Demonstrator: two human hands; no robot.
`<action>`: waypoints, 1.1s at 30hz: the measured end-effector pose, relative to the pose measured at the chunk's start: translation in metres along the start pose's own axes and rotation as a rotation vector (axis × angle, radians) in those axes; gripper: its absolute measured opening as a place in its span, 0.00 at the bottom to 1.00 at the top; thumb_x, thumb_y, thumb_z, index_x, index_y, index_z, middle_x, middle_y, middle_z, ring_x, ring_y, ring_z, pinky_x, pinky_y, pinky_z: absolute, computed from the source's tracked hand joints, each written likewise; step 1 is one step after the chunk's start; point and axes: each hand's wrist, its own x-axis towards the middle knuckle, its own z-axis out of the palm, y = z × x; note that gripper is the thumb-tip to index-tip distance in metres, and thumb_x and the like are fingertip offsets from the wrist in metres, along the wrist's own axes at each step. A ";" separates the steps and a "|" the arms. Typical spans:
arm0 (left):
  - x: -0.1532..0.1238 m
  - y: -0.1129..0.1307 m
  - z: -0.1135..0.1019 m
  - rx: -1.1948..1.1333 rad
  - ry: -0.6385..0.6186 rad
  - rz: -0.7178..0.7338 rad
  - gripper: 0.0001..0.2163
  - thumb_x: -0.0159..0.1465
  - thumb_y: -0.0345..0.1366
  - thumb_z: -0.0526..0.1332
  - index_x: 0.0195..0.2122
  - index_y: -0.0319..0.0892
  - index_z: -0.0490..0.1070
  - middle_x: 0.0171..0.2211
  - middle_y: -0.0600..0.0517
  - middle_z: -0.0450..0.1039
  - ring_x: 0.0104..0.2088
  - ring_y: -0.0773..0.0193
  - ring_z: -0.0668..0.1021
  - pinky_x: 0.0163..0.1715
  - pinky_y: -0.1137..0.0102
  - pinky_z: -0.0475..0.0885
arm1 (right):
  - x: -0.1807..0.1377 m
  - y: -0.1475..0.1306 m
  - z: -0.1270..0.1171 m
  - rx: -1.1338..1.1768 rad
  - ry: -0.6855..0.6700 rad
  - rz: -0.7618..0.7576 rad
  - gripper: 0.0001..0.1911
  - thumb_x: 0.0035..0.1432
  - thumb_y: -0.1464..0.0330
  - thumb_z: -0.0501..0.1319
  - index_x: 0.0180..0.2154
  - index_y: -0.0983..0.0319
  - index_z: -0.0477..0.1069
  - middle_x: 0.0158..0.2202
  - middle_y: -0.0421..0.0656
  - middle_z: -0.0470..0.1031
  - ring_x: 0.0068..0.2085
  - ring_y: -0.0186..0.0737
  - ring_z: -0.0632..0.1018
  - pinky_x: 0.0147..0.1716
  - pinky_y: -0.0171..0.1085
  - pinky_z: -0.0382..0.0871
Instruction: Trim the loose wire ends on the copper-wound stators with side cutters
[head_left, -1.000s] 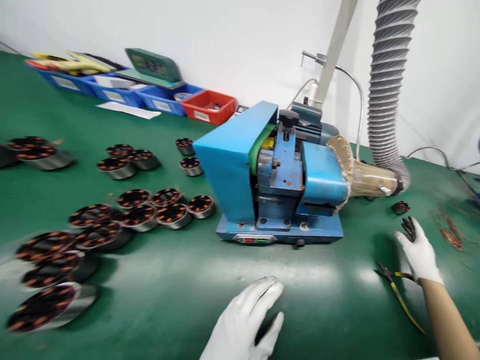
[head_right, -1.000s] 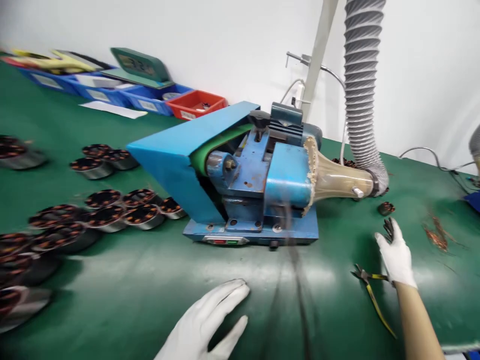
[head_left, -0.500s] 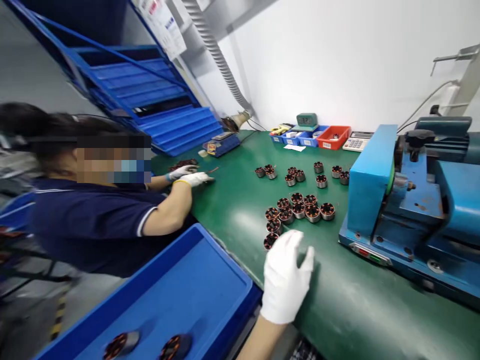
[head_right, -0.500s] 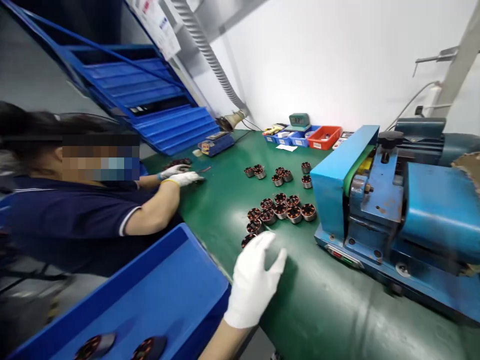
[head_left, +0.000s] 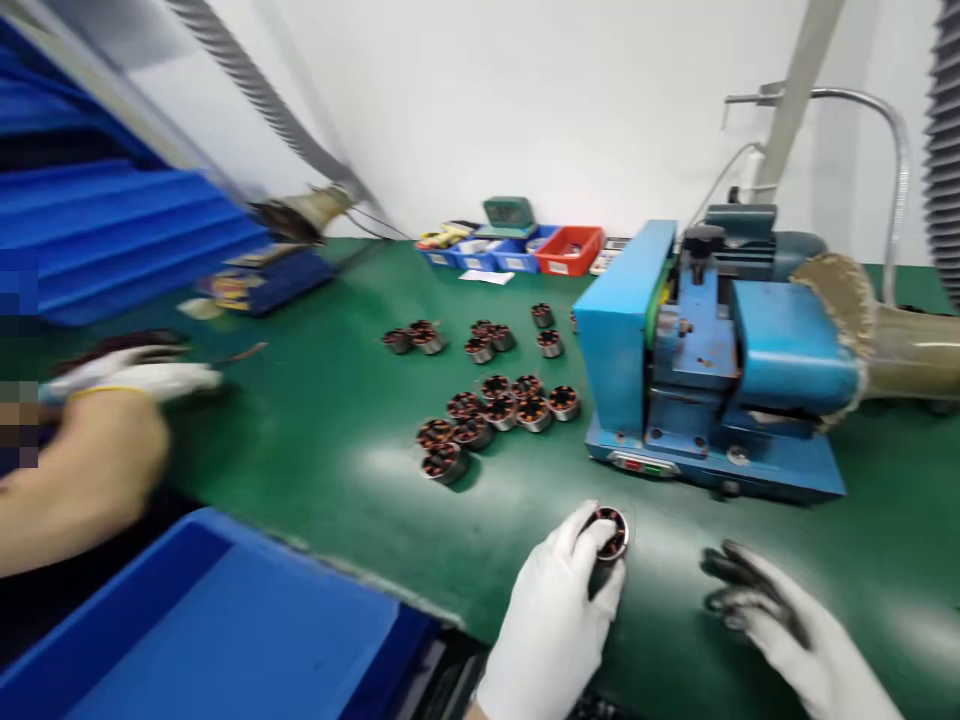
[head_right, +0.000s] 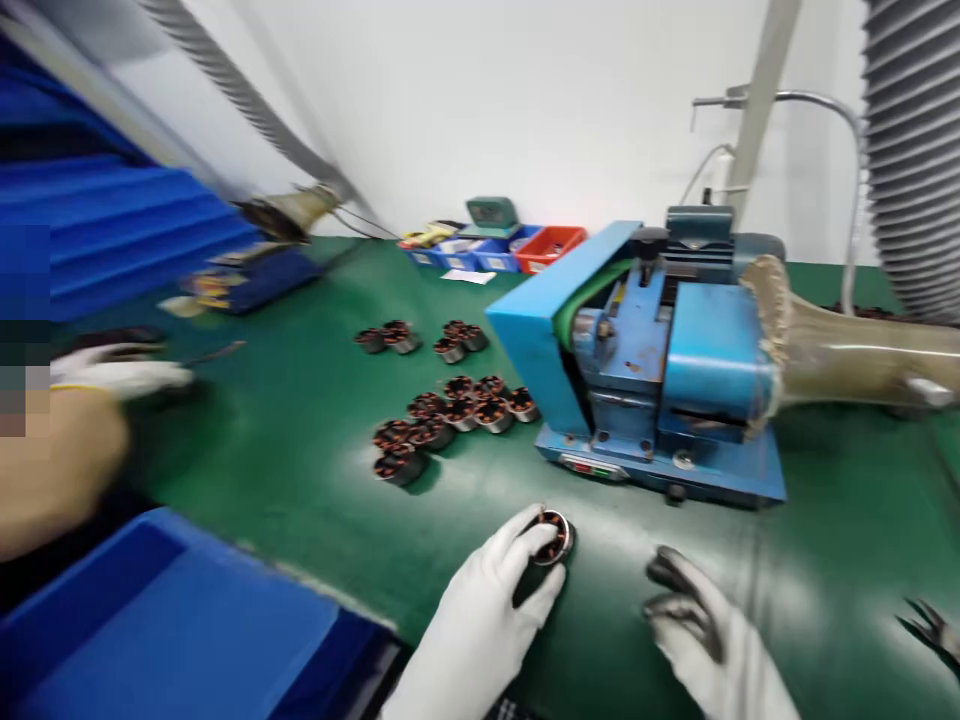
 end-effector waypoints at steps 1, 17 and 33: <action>-0.002 0.012 0.006 -0.034 -0.009 0.080 0.16 0.61 0.32 0.58 0.50 0.46 0.66 0.55 0.45 0.69 0.48 0.55 0.77 0.46 0.60 0.74 | 0.005 -0.003 0.004 0.022 -0.004 0.053 0.22 0.55 0.65 0.63 0.52 0.60 0.69 0.36 0.46 0.80 0.35 0.45 0.81 0.34 0.39 0.76; 0.021 0.057 0.052 -0.310 -0.027 0.358 0.32 0.54 0.38 0.68 0.57 0.41 0.54 0.41 0.42 0.73 0.43 0.49 0.77 0.42 0.54 0.74 | -0.003 -0.042 -0.023 0.536 0.459 -0.001 0.15 0.42 0.55 0.70 0.25 0.59 0.74 0.18 0.36 0.67 0.17 0.29 0.64 0.15 0.30 0.60; 0.014 0.054 0.046 -0.366 -0.053 0.395 0.29 0.57 0.36 0.65 0.57 0.38 0.54 0.43 0.41 0.71 0.43 0.50 0.75 0.43 0.54 0.73 | 0.006 -0.034 0.013 0.084 0.377 -0.046 0.02 0.44 0.71 0.69 0.24 0.58 0.78 0.25 0.41 0.76 0.27 0.39 0.76 0.29 0.37 0.72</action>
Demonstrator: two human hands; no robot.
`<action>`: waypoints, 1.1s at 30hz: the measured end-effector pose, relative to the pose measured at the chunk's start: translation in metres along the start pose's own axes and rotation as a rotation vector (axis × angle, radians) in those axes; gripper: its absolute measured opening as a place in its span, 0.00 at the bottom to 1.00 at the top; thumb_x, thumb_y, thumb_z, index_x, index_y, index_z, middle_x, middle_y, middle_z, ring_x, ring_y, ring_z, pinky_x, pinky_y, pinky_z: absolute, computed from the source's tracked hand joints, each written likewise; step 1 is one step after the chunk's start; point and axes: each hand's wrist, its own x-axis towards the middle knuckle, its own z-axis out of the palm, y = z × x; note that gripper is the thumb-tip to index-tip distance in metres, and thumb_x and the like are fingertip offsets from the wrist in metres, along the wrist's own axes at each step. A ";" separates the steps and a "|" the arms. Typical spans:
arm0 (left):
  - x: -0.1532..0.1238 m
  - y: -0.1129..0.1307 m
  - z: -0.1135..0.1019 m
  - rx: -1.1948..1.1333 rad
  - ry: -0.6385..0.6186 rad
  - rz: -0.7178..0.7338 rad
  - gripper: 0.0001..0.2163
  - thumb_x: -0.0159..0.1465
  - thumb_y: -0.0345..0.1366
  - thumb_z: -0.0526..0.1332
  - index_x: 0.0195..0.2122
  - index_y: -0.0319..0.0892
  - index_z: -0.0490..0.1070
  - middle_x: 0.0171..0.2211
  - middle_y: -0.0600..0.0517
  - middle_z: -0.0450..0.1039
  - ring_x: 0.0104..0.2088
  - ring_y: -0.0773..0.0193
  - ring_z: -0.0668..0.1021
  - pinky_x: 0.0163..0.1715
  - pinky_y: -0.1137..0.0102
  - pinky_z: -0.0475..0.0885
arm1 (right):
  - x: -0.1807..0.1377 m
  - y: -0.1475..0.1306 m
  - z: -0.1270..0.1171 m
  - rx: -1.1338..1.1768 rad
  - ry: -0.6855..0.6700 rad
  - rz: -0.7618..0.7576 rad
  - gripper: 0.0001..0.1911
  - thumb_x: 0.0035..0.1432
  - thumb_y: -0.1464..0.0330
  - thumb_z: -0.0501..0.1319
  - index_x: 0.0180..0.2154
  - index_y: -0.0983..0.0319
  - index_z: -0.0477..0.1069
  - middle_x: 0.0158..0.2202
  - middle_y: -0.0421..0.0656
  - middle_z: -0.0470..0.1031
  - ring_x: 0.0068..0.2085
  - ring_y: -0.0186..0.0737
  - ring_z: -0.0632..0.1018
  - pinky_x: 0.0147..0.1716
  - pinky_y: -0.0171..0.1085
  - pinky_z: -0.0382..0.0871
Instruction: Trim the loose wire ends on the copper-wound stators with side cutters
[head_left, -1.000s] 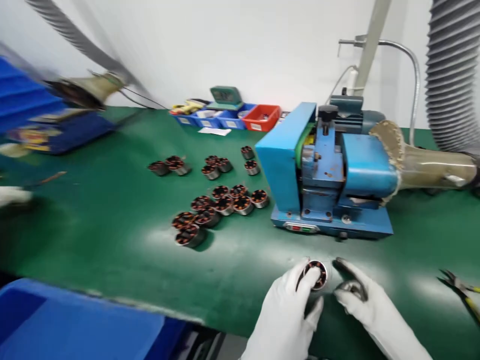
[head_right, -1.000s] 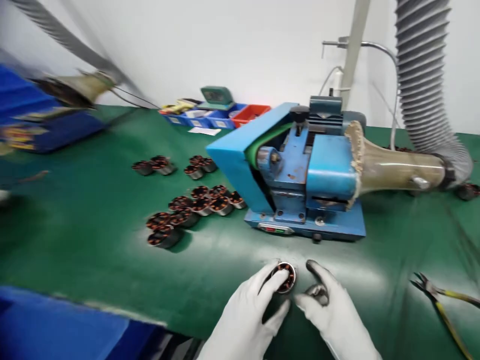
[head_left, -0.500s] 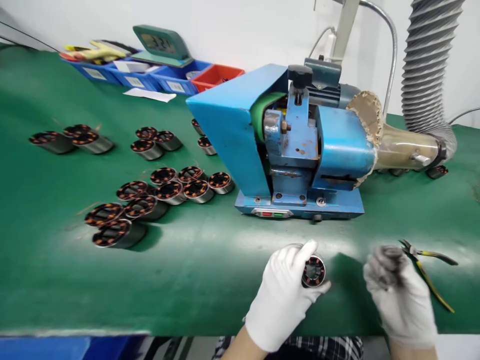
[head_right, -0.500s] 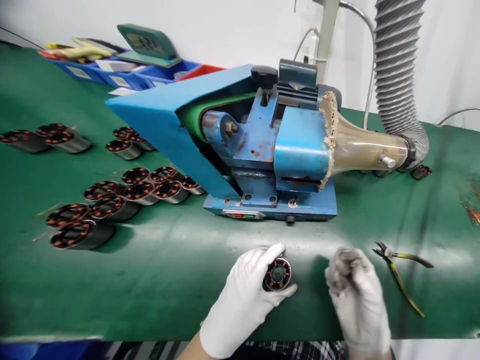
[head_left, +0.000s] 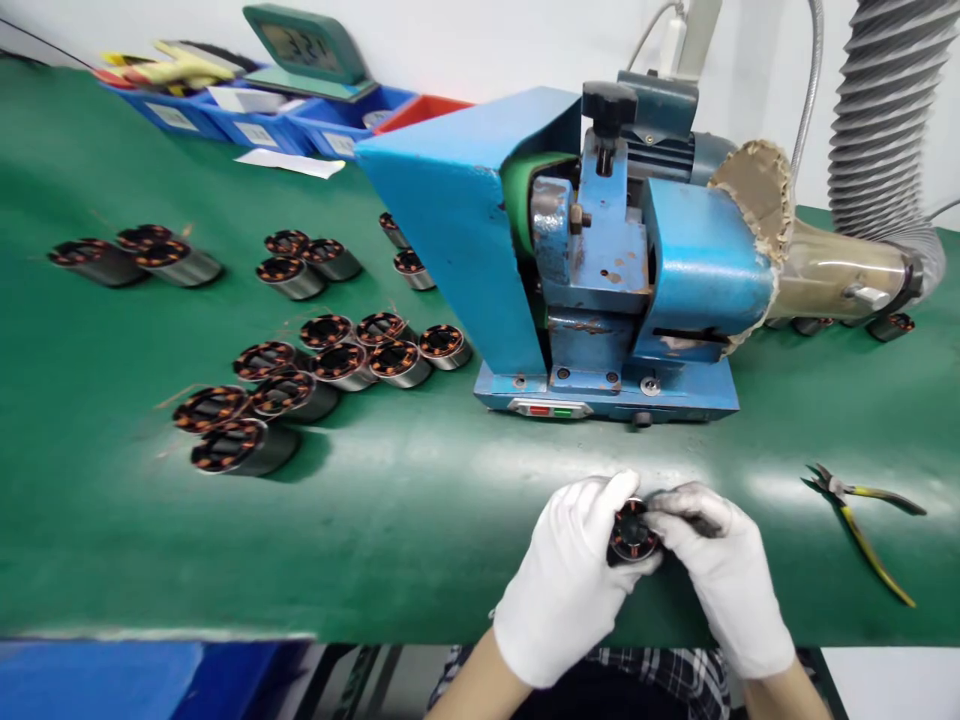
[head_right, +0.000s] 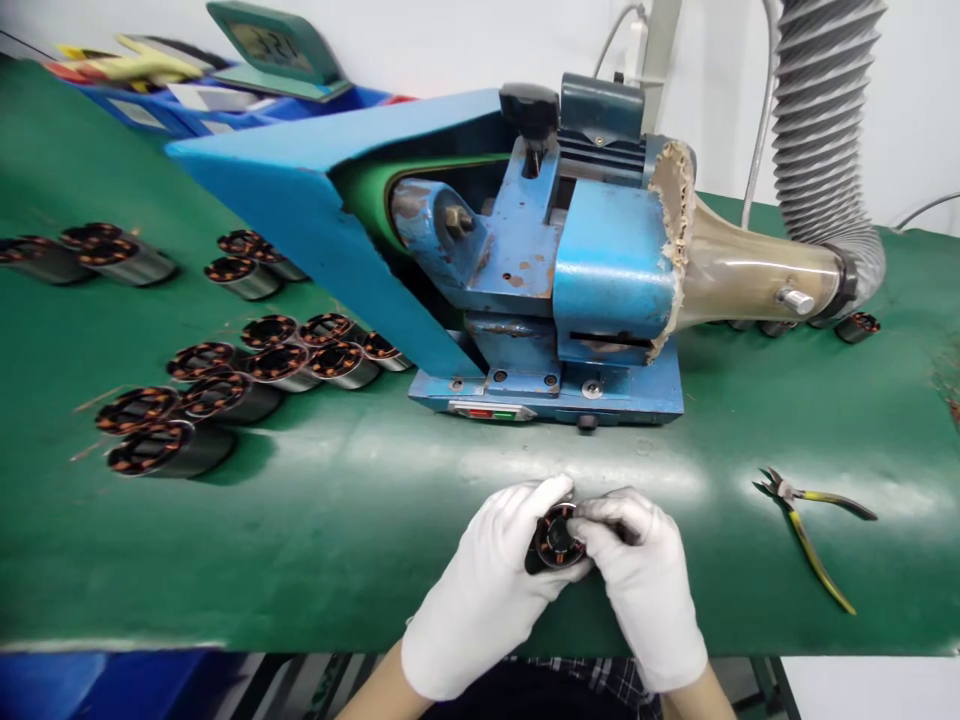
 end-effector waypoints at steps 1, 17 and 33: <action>0.000 0.002 0.000 0.010 -0.005 -0.014 0.28 0.57 0.36 0.65 0.55 0.38 0.55 0.42 0.42 0.71 0.42 0.50 0.75 0.42 0.54 0.73 | 0.000 -0.002 -0.004 0.036 0.013 0.008 0.03 0.45 0.69 0.69 0.23 0.59 0.77 0.23 0.40 0.75 0.24 0.37 0.74 0.25 0.35 0.71; 0.003 0.003 -0.007 -0.166 -0.022 -0.011 0.17 0.58 0.32 0.64 0.47 0.45 0.60 0.43 0.49 0.72 0.45 0.58 0.75 0.46 0.60 0.71 | 0.003 0.009 -0.030 0.148 -0.120 0.209 0.20 0.35 0.67 0.75 0.36 0.59 0.79 0.29 0.44 0.80 0.25 0.40 0.77 0.26 0.37 0.73; 0.004 0.007 -0.008 -0.097 -0.066 -0.124 0.18 0.54 0.38 0.67 0.44 0.45 0.65 0.39 0.48 0.71 0.40 0.55 0.74 0.41 0.58 0.70 | 0.001 0.010 -0.016 -0.686 0.103 -0.220 0.07 0.56 0.69 0.58 0.27 0.59 0.73 0.27 0.43 0.76 0.29 0.42 0.76 0.32 0.39 0.68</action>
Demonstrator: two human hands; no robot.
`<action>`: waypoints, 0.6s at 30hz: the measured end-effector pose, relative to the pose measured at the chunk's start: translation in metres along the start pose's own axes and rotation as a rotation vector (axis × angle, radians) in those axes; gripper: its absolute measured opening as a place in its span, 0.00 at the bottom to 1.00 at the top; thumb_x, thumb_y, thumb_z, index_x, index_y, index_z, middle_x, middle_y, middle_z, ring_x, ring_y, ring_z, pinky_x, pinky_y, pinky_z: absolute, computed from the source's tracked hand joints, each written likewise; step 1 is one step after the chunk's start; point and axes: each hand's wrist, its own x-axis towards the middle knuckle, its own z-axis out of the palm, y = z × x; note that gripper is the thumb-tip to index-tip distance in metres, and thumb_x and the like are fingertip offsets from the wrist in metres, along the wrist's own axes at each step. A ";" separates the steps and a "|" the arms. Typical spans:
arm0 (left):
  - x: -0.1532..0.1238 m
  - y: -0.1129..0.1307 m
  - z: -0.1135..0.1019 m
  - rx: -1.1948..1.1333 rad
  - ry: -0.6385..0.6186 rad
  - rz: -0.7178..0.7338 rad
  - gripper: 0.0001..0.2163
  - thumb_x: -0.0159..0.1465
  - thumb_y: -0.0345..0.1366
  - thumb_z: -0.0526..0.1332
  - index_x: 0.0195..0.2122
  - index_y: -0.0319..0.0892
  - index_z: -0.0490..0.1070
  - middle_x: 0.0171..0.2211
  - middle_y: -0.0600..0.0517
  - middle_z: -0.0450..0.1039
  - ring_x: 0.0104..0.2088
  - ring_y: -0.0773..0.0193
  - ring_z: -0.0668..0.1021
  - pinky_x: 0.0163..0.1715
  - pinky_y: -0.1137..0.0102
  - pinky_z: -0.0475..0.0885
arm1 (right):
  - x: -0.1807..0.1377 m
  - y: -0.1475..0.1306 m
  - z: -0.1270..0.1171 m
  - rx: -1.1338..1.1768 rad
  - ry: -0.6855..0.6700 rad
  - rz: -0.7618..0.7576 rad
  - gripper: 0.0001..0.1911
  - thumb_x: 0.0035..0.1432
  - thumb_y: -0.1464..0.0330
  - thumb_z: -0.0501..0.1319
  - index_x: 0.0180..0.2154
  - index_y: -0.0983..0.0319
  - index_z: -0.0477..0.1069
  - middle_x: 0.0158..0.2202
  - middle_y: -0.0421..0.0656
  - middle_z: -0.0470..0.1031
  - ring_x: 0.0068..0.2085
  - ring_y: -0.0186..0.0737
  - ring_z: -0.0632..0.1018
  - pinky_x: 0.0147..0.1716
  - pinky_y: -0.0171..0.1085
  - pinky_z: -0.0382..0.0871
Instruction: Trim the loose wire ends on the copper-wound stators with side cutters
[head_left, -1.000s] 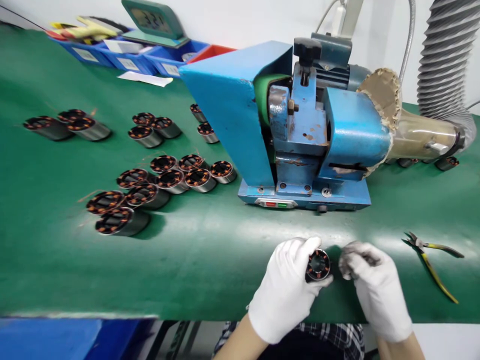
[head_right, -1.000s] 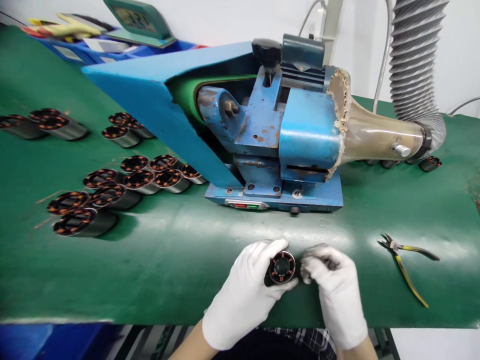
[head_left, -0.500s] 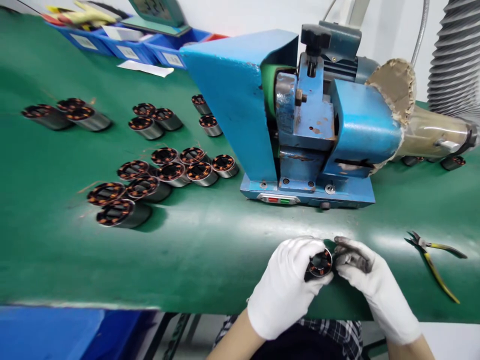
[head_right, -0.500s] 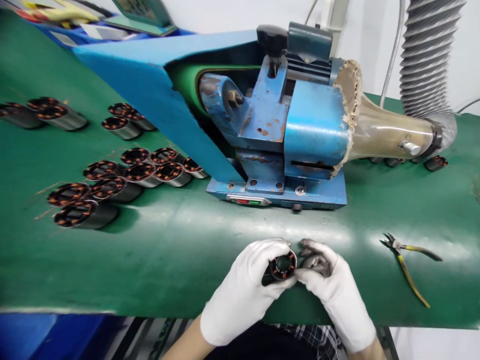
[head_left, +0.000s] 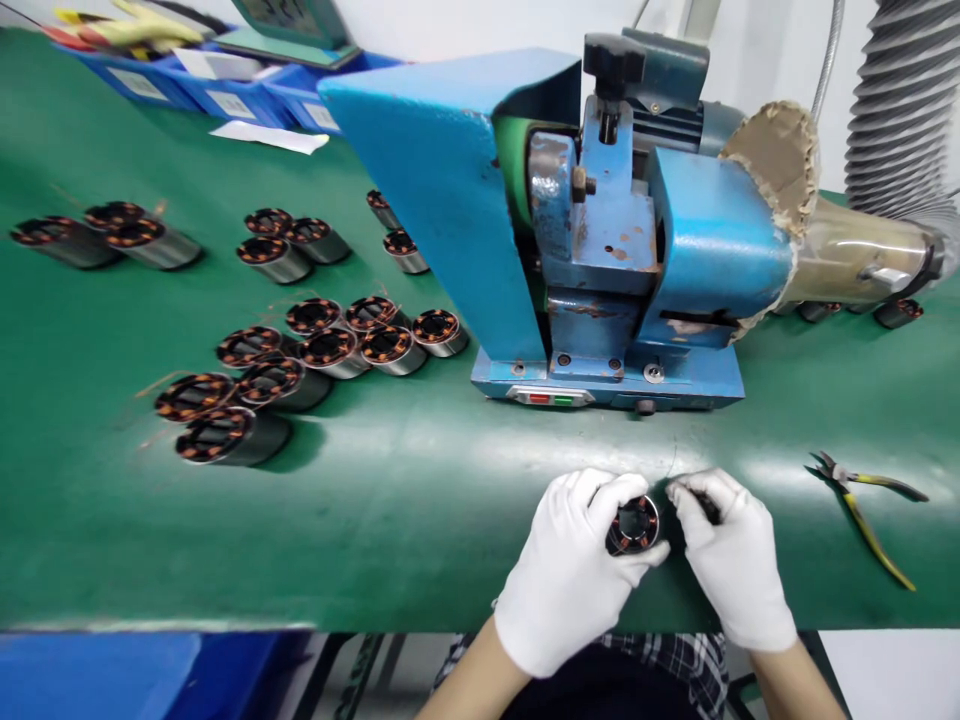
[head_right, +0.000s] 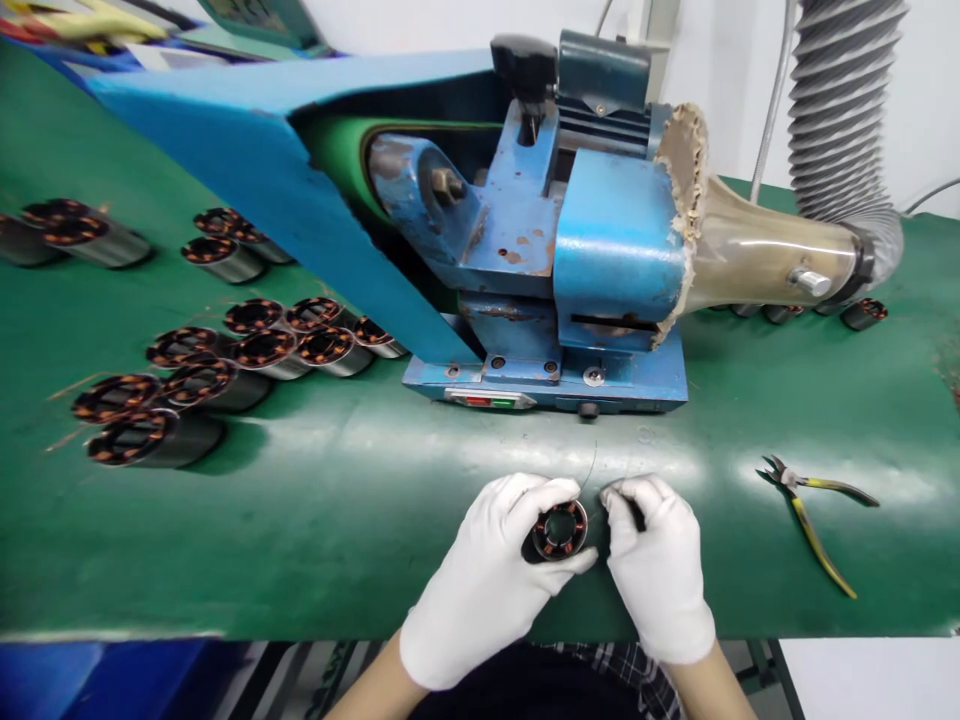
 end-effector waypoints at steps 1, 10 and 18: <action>0.000 0.000 0.000 -0.004 0.002 0.002 0.18 0.54 0.38 0.68 0.44 0.45 0.65 0.38 0.49 0.71 0.39 0.55 0.74 0.40 0.58 0.70 | 0.008 0.004 0.000 -0.015 0.027 0.000 0.07 0.55 0.68 0.59 0.27 0.59 0.73 0.28 0.43 0.76 0.30 0.44 0.76 0.34 0.40 0.68; 0.000 -0.006 0.003 0.007 0.069 0.047 0.25 0.51 0.38 0.69 0.47 0.43 0.62 0.41 0.46 0.72 0.42 0.51 0.76 0.42 0.54 0.72 | 0.019 -0.004 -0.035 -0.016 0.256 -0.078 0.16 0.58 0.57 0.58 0.43 0.59 0.72 0.49 0.50 0.70 0.48 0.52 0.72 0.48 0.51 0.65; -0.001 -0.016 0.004 0.128 0.078 0.151 0.25 0.52 0.30 0.65 0.50 0.40 0.60 0.48 0.39 0.72 0.51 0.46 0.74 0.48 0.51 0.73 | 0.001 -0.036 0.013 0.039 0.002 -0.220 0.08 0.54 0.64 0.64 0.37 0.51 0.78 0.59 0.45 0.61 0.61 0.59 0.58 0.57 0.60 0.55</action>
